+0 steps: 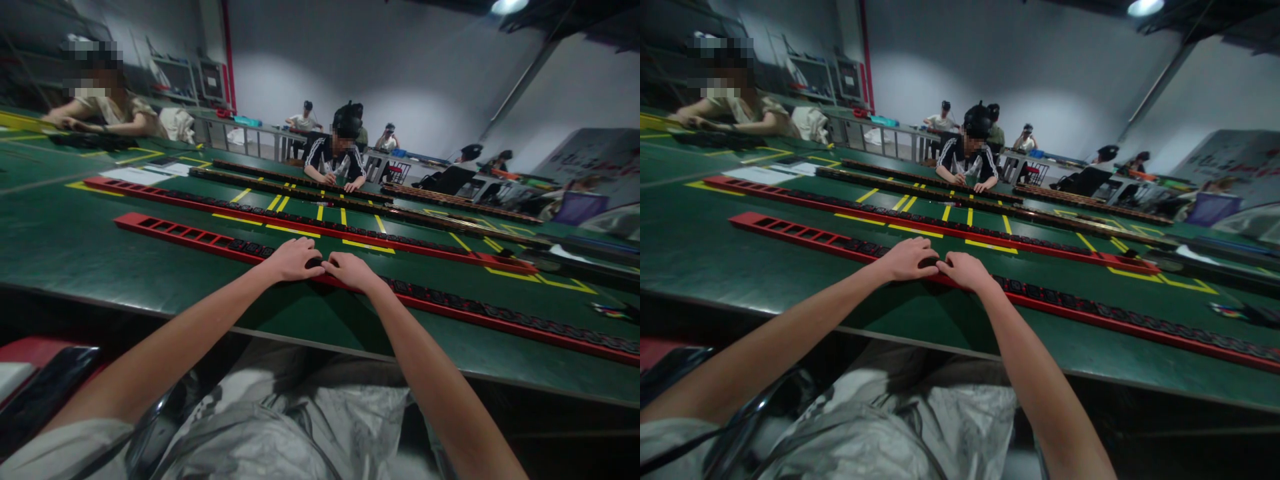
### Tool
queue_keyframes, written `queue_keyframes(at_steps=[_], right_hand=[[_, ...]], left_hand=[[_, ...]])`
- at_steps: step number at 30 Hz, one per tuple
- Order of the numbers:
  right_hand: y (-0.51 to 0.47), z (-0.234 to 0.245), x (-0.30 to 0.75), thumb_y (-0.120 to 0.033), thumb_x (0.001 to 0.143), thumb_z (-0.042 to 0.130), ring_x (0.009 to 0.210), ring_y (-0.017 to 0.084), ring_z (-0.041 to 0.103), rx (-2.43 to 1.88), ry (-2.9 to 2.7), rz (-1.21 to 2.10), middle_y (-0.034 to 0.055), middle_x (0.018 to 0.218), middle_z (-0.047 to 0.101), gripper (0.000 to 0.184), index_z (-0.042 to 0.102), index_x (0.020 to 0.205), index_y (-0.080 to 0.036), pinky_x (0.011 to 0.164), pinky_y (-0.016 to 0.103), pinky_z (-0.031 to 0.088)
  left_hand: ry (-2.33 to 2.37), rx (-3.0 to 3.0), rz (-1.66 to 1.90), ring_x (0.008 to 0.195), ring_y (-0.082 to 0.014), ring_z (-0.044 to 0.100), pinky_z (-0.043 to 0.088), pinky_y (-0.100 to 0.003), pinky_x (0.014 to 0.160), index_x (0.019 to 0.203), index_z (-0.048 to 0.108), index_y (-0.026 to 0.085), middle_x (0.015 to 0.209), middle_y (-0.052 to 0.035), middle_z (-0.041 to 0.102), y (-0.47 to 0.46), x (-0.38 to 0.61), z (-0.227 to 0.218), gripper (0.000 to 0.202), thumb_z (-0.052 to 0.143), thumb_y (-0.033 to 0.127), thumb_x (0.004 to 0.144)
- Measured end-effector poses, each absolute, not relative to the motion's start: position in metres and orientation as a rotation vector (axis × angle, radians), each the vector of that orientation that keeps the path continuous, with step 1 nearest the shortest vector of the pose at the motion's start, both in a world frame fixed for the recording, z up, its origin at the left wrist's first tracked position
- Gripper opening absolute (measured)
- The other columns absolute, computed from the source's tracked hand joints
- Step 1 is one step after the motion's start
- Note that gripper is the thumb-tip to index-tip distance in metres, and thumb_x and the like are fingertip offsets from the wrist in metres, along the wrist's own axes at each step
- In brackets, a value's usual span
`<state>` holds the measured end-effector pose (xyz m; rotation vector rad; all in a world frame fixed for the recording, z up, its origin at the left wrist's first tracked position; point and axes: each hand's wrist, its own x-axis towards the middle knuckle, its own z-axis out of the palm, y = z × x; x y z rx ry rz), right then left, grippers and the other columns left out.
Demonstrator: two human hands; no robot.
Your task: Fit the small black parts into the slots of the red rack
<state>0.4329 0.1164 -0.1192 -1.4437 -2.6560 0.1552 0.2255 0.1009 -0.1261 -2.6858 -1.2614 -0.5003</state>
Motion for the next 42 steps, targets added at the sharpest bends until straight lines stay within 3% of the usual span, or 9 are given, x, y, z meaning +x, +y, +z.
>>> queue_keyframes(at_steps=[4, 8, 12, 19, 24, 29, 33, 38, 42], right_hand=[[0.117, -0.120, 0.432, -0.047, 0.098, 0.044, 0.084, 0.019, 0.061, -1.459, -2.667, 0.136, 0.0074, 0.099, 0.070, 0.032, 0.063, 0.096, -0.021, 0.065, 0.026, 0.035], [0.116, -0.117, 0.432, -0.048, 0.098, 0.044, 0.080, 0.018, 0.060, -1.497, -2.665, 0.155, 0.0069, 0.097, 0.070, 0.034, 0.063, 0.093, -0.021, 0.062, 0.026, 0.034], [0.113, -0.115, 0.431, -0.054, 0.098, 0.041, 0.077, 0.017, 0.059, -1.492, -2.661, 0.147, 0.0072, 0.095, 0.070, 0.041, 0.063, 0.092, -0.020, 0.061, 0.026, 0.034], [0.113, -0.114, 0.431, -0.054, 0.098, 0.042, 0.076, 0.017, 0.059, -1.472, -2.663, 0.141, 0.0070, 0.093, 0.070, 0.041, 0.063, 0.089, -0.020, 0.061, 0.026, 0.033], [0.114, -0.114, 0.431, -0.051, 0.098, 0.043, 0.076, 0.017, 0.059, -1.474, -2.670, 0.167, 0.0076, 0.095, 0.070, 0.038, 0.063, 0.091, -0.020, 0.060, 0.026, 0.033], [0.113, -0.114, 0.431, -0.052, 0.097, 0.043, 0.075, 0.017, 0.059, -1.482, -2.665, 0.167, 0.0069, 0.093, 0.070, 0.037, 0.062, 0.089, -0.020, 0.058, 0.026, 0.032], [0.113, -0.114, 0.431, -0.053, 0.097, 0.044, 0.075, 0.017, 0.059, -1.478, -2.652, 0.180, 0.0066, 0.092, 0.069, 0.038, 0.061, 0.087, -0.020, 0.058, 0.025, 0.031], [0.115, -0.115, 0.431, -0.053, 0.097, 0.043, 0.073, 0.017, 0.058, -1.472, -2.660, 0.167, 0.0067, 0.092, 0.069, 0.038, 0.060, 0.086, -0.021, 0.057, 0.025, 0.031], [0.116, -0.117, 0.432, -0.056, 0.097, 0.042, 0.070, 0.017, 0.058, -1.521, -2.657, 0.194, 0.0075, 0.090, 0.069, 0.041, 0.062, 0.089, -0.021, 0.057, 0.026, 0.031]], left_hand=[[-1.265, -2.554, -0.713, 0.096, -0.0242, 0.059, 0.043, -0.036, 0.084, 0.104, 0.067, 0.017, 0.101, -0.0098, 0.066, 0.097, 0.225, -0.122, 0.042, 0.050, 0.053, 0.090], [-1.365, -2.463, -0.692, 0.070, -0.0216, 0.062, 0.041, -0.032, 0.064, 0.081, 0.068, 0.018, 0.074, -0.0071, 0.068, 0.094, 0.227, -0.124, 0.037, 0.052, 0.050, 0.087], [-1.393, -2.407, -0.603, 0.060, -0.0223, 0.062, 0.036, -0.031, 0.055, 0.063, 0.071, 0.018, 0.061, -0.0087, 0.066, 0.093, 0.228, -0.126, 0.047, 0.044, 0.047, 0.089], [-1.389, -2.418, -0.574, 0.057, -0.0218, 0.061, 0.033, -0.030, 0.053, 0.059, 0.072, 0.019, 0.054, -0.0085, 0.064, 0.096, 0.227, -0.129, 0.053, 0.041, 0.048, 0.090], [-1.367, -2.414, -0.698, 0.058, -0.0188, 0.059, 0.031, -0.028, 0.052, 0.058, 0.066, 0.017, 0.061, -0.0078, 0.066, 0.099, 0.224, -0.130, 0.055, 0.040, 0.051, 0.093], [-1.315, -2.369, -0.924, 0.072, -0.0173, 0.060, 0.039, -0.028, 0.061, 0.071, 0.063, 0.016, 0.075, -0.0083, 0.067, 0.103, 0.224, -0.131, 0.042, 0.035, 0.033, 0.098], [-1.310, -2.376, -1.006, 0.077, -0.0175, 0.060, 0.044, -0.028, 0.067, 0.077, 0.063, 0.017, 0.081, -0.0070, 0.066, 0.101, 0.224, -0.130, 0.020, 0.044, 0.014, 0.084], [-1.283, -2.373, -1.000, 0.080, -0.0190, 0.061, 0.046, -0.031, 0.077, 0.078, 0.068, 0.016, 0.081, -0.0082, 0.069, 0.099, 0.223, -0.128, 0.028, 0.043, 0.020, 0.091], [-1.300, -2.353, -0.944, 0.072, -0.0184, 0.062, 0.045, -0.030, 0.070, 0.112, 0.071, 0.018, 0.079, -0.0071, 0.070, 0.102, 0.222, -0.131, 0.037, 0.040, 0.033, 0.098]])
